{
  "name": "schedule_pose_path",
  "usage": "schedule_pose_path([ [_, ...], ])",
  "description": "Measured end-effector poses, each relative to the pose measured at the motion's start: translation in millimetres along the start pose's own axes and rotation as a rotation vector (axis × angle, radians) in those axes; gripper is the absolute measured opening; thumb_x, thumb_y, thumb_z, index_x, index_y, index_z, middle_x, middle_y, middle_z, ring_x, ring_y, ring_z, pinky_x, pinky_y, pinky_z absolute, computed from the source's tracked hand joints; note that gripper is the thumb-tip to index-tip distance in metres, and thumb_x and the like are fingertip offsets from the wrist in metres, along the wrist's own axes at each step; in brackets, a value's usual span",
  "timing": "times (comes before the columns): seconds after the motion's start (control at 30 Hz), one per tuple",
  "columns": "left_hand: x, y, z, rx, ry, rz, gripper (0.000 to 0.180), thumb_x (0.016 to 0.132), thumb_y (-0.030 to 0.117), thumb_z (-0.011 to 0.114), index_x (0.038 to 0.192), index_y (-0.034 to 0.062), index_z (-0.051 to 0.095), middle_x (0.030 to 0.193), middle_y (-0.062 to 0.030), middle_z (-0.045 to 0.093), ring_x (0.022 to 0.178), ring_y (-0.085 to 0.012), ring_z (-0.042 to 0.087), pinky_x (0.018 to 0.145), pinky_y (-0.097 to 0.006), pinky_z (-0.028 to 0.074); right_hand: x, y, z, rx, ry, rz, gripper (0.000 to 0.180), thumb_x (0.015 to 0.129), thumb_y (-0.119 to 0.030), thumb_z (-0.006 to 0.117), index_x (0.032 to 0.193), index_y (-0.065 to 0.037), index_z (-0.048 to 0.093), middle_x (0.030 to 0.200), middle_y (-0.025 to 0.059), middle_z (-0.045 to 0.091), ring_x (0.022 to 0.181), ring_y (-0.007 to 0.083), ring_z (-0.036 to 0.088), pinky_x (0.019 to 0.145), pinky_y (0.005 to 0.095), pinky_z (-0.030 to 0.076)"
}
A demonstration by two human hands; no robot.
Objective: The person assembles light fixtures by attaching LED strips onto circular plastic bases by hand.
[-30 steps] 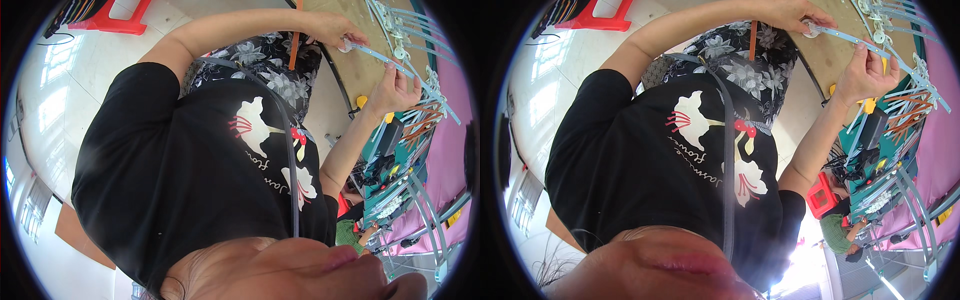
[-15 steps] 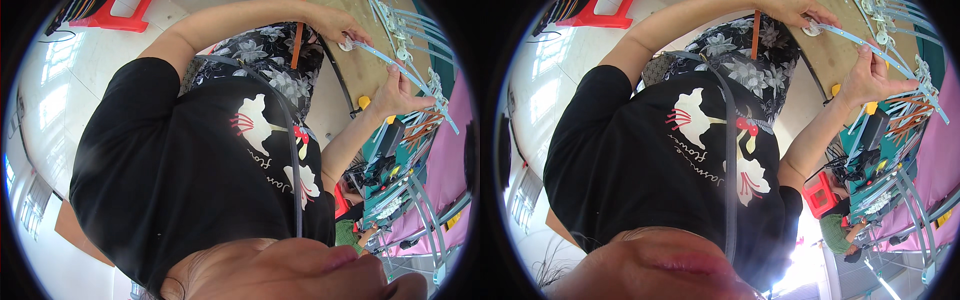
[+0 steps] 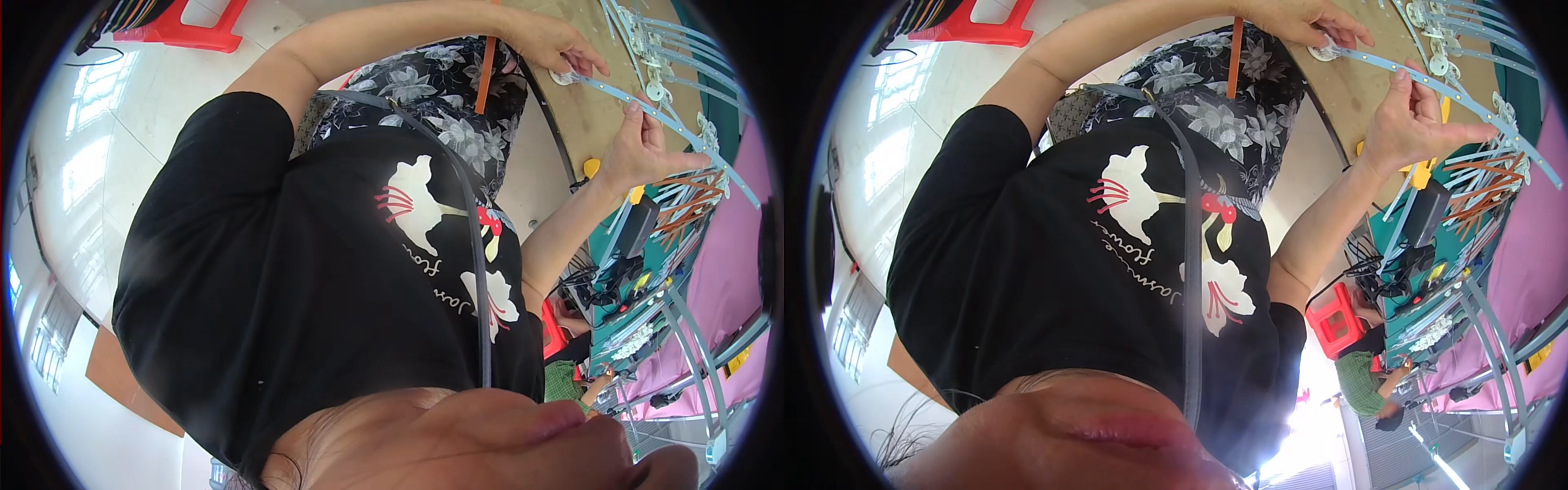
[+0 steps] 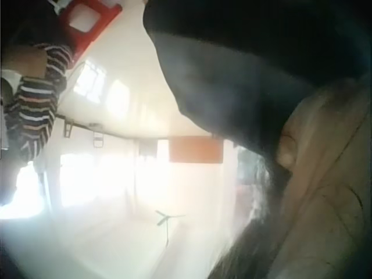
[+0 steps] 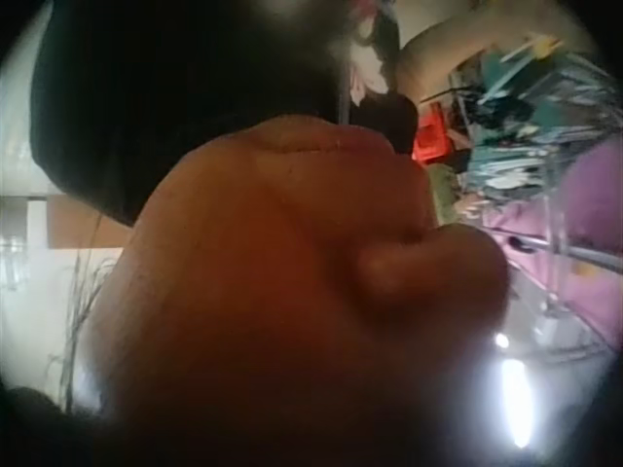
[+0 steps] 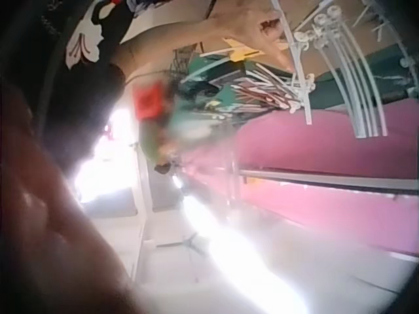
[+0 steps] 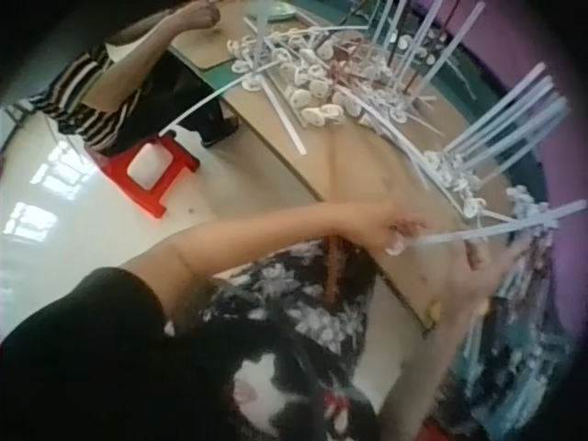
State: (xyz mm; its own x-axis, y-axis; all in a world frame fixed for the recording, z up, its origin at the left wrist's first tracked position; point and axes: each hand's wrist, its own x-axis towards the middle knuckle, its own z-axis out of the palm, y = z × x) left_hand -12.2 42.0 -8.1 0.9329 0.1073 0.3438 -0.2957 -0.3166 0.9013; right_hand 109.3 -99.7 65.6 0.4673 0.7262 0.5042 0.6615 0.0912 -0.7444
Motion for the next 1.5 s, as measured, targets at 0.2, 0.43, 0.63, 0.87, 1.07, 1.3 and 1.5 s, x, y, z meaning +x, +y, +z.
schedule_pose_path([
  [0.2, 1.5, -6.1, 3.8, 0.011, 0.115, 0.060, 0.037, 0.075, 0.007, 0.054, 0.112, 0.0034, 0.049, 0.092, -0.0133, 0.060, 0.085, -0.0210, 0.057, 0.074, -0.031, 0.045, -2.8, -7.6, 18.3, 0.112, 0.020, 0.067, 0.059, 0.072, 0.006, 0.058, 0.120, 0.008, 0.025, 0.077, 0.0164, 0.062, 0.064, 0.0119, 0.058, 0.059, 0.0195, 0.047],
  [0.43, -5.1, 2.5, 7.4, 0.118, 0.286, -0.093, 0.031, 0.074, 0.008, 0.054, 0.105, 0.0075, 0.055, 0.087, -0.0088, 0.062, 0.081, -0.0199, 0.059, 0.071, -0.030, 0.045, -5.6, 0.8, 13.2, 0.124, -0.185, 0.280, 0.013, 0.073, -0.001, 0.063, 0.085, 0.005, 0.061, 0.075, 0.0098, 0.062, 0.064, 0.0117, 0.058, 0.061, 0.0215, 0.048],
  [0.63, -12.4, 7.7, 14.7, 0.352, 0.416, -0.102, 0.022, 0.072, 0.011, 0.056, 0.093, 0.0078, 0.060, 0.081, -0.0088, 0.062, 0.075, -0.0226, 0.059, 0.067, -0.032, 0.045, -1.1, 2.3, 4.2, 0.169, -0.381, 0.461, 0.015, 0.074, -0.002, 0.064, 0.086, 0.006, 0.060, 0.075, 0.0106, 0.061, 0.065, 0.0138, 0.059, 0.063, 0.0228, 0.049],
  [0.87, -12.1, 5.2, 18.1, 0.386, 0.347, -0.159, 0.029, 0.072, 0.011, 0.056, 0.101, 0.0097, 0.059, 0.082, -0.0044, 0.063, 0.076, -0.0188, 0.060, 0.069, -0.030, 0.046, 0.4, 1.2, 8.4, 0.154, -0.384, 0.377, 0.016, 0.076, -0.001, 0.060, 0.088, 0.009, 0.057, 0.077, 0.0124, 0.061, 0.070, 0.0165, 0.061, 0.067, 0.0254, 0.051],
  [1.07, -15.0, 2.8, 20.1, 0.346, 0.362, -0.165, 0.031, 0.071, 0.012, 0.059, 0.101, 0.0093, 0.059, 0.085, -0.0046, 0.062, 0.079, -0.0188, 0.059, 0.070, -0.029, 0.046, 2.3, 0.3, 8.0, 0.105, -0.438, 0.337, 0.014, 0.077, 0.000, 0.059, 0.088, 0.009, 0.058, 0.079, 0.0130, 0.061, 0.072, 0.0169, 0.061, 0.071, 0.0263, 0.050],
  [1.3, -16.0, 6.0, 23.4, 0.322, 0.367, -0.199, 0.034, 0.070, 0.012, 0.061, 0.103, 0.0099, 0.058, 0.087, -0.0047, 0.062, 0.079, -0.0191, 0.059, 0.070, -0.030, 0.046, 1.5, -2.1, 7.2, 0.092, -0.455, 0.339, 0.014, 0.077, -0.001, 0.059, 0.088, 0.008, 0.058, 0.078, 0.0127, 0.061, 0.073, 0.0164, 0.061, 0.071, 0.0262, 0.050],
  [1.5, -14.5, 0.2, 27.3, 0.315, 0.400, -0.163, 0.035, 0.069, 0.010, 0.061, 0.103, 0.0092, 0.057, 0.087, -0.0058, 0.062, 0.080, -0.0197, 0.059, 0.071, -0.030, 0.046, 2.5, 0.0, 7.0, 0.081, -0.470, 0.331, 0.014, 0.078, -0.001, 0.058, 0.088, 0.008, 0.058, 0.079, 0.0119, 0.061, 0.073, 0.0159, 0.061, 0.071, 0.0252, 0.049],
])
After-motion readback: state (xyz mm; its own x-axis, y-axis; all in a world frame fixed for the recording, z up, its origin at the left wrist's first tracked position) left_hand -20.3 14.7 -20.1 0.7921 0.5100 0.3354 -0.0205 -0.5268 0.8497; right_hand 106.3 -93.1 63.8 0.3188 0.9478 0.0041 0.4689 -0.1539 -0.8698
